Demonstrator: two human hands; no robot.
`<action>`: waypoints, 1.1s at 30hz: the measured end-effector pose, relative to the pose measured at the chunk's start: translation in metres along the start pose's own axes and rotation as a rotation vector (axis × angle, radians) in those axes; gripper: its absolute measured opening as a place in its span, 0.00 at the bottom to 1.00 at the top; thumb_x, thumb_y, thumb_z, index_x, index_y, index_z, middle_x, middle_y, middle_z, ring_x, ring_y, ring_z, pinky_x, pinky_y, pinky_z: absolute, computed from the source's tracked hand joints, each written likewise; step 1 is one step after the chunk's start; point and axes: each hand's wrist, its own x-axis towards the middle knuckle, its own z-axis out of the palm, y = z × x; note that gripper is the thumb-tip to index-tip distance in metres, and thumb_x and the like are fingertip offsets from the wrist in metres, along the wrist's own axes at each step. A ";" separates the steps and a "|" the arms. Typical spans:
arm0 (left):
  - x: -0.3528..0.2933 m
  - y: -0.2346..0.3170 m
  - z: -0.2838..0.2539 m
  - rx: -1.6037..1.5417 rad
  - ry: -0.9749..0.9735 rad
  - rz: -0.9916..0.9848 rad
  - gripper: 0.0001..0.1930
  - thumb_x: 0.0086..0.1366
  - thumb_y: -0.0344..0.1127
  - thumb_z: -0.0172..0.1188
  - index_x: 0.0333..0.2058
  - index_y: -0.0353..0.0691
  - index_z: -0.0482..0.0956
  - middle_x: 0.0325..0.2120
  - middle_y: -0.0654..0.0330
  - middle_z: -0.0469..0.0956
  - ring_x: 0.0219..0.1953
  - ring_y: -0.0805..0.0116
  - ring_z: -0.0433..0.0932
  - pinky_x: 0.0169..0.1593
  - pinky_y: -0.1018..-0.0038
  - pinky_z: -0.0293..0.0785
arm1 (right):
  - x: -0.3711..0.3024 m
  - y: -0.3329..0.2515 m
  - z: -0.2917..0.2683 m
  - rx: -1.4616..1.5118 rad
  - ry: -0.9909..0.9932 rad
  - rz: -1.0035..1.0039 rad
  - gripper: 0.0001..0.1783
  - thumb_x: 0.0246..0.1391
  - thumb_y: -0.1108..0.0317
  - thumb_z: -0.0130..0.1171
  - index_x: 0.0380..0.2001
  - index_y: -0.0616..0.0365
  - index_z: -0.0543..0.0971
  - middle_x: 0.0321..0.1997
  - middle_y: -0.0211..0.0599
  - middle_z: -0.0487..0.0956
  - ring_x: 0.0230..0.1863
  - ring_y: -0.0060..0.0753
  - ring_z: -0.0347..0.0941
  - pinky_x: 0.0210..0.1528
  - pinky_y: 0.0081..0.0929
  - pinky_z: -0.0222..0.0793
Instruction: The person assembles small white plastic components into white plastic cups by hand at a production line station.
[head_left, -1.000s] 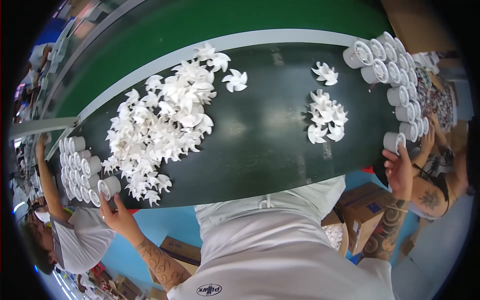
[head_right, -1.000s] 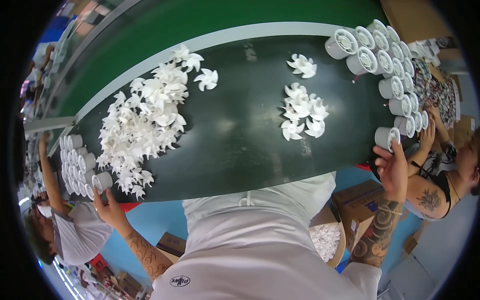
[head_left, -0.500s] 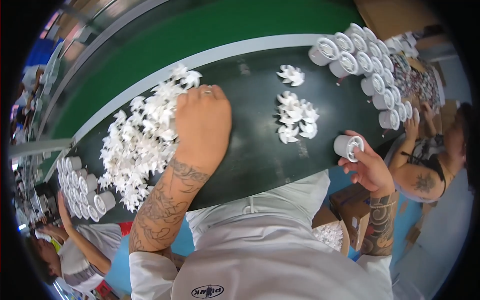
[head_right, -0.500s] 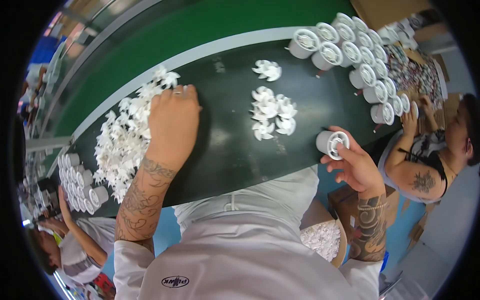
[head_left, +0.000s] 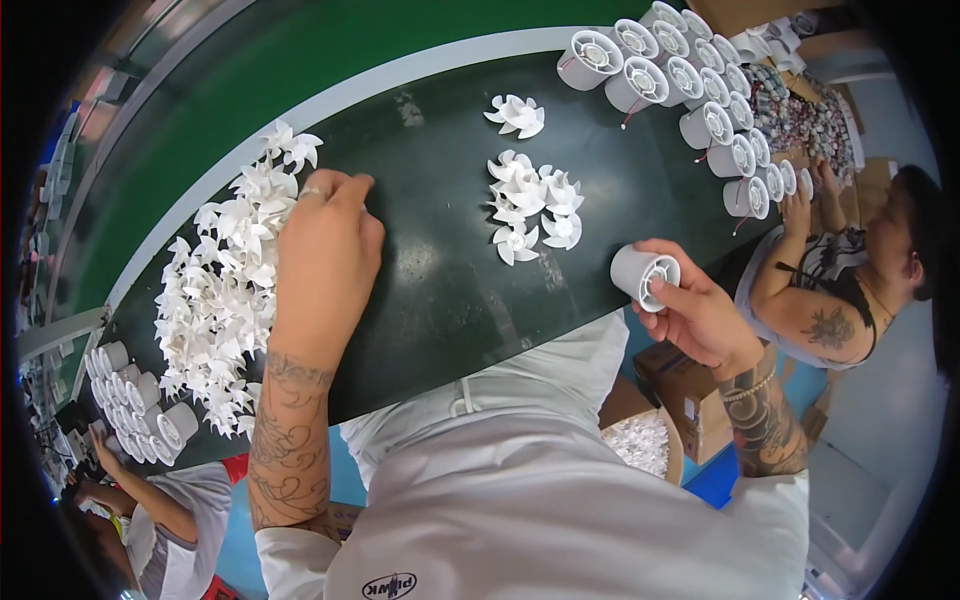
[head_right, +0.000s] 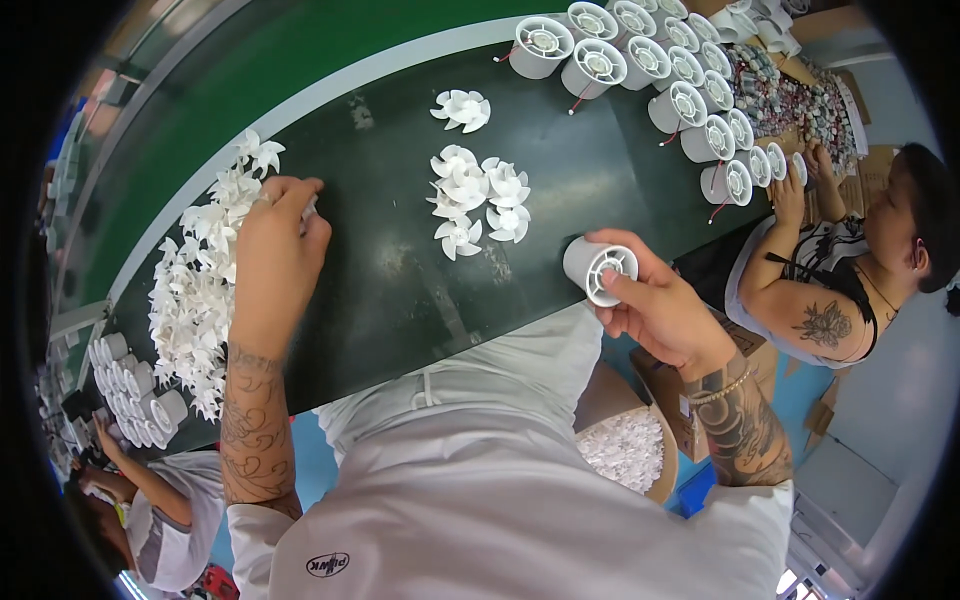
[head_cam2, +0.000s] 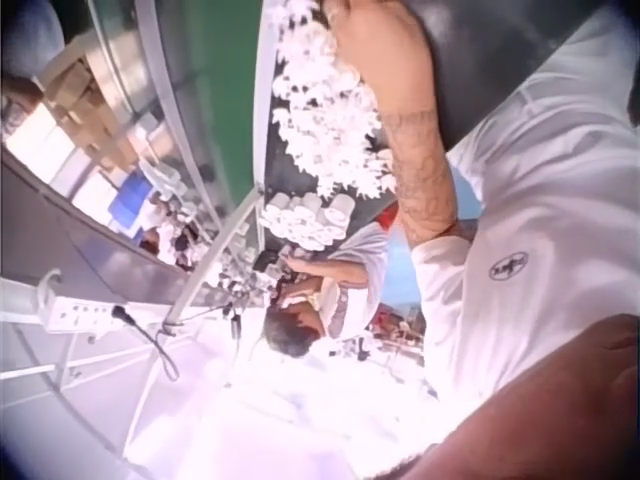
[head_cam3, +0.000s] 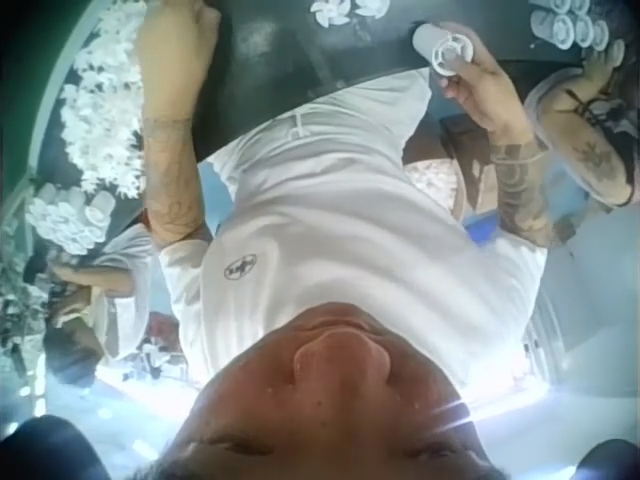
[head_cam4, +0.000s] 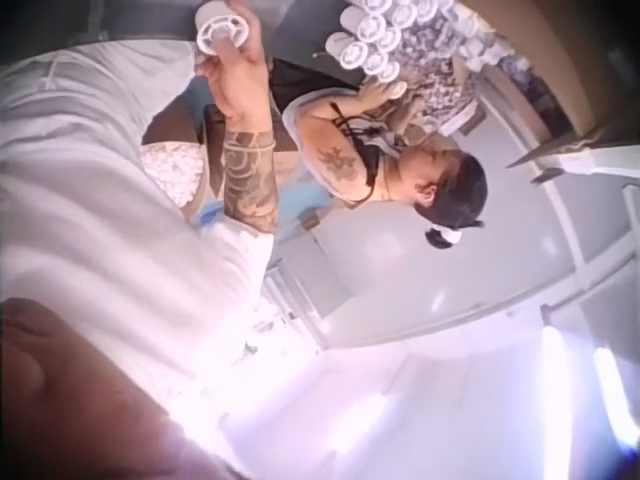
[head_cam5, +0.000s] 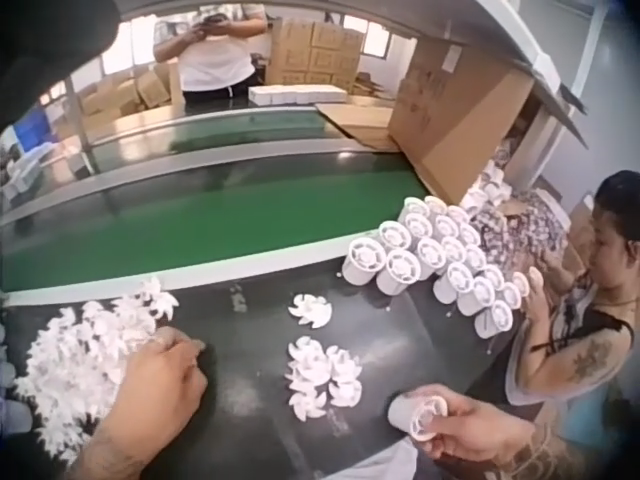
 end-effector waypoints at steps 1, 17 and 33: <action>-0.005 0.002 0.000 -0.004 0.000 -0.003 0.16 0.53 0.20 0.57 0.42 0.32 0.72 0.32 0.48 0.74 0.36 0.52 0.79 0.39 0.66 0.77 | -0.003 0.005 0.001 0.062 -0.019 -0.029 0.23 0.63 0.66 0.54 0.60 0.43 0.65 0.41 0.37 0.74 0.33 0.22 0.72 0.28 0.16 0.69; -0.106 0.053 -0.013 -1.563 -0.313 -0.230 0.13 0.60 0.29 0.63 0.43 0.27 0.81 0.40 0.47 0.79 0.42 0.62 0.79 0.48 0.69 0.75 | 0.012 0.148 0.088 1.361 -1.146 0.263 0.24 0.61 0.53 0.52 0.58 0.43 0.66 0.33 0.44 0.70 0.18 0.36 0.64 0.16 0.27 0.57; -0.120 0.049 0.008 -1.151 -0.192 0.259 0.16 0.41 0.28 0.73 0.33 0.38 0.84 0.41 0.56 0.76 0.42 0.56 0.74 0.43 0.64 0.73 | 0.022 0.170 0.117 1.447 -1.515 0.684 0.40 0.54 0.33 0.46 0.47 0.65 0.73 0.29 0.56 0.74 0.23 0.45 0.69 0.16 0.34 0.59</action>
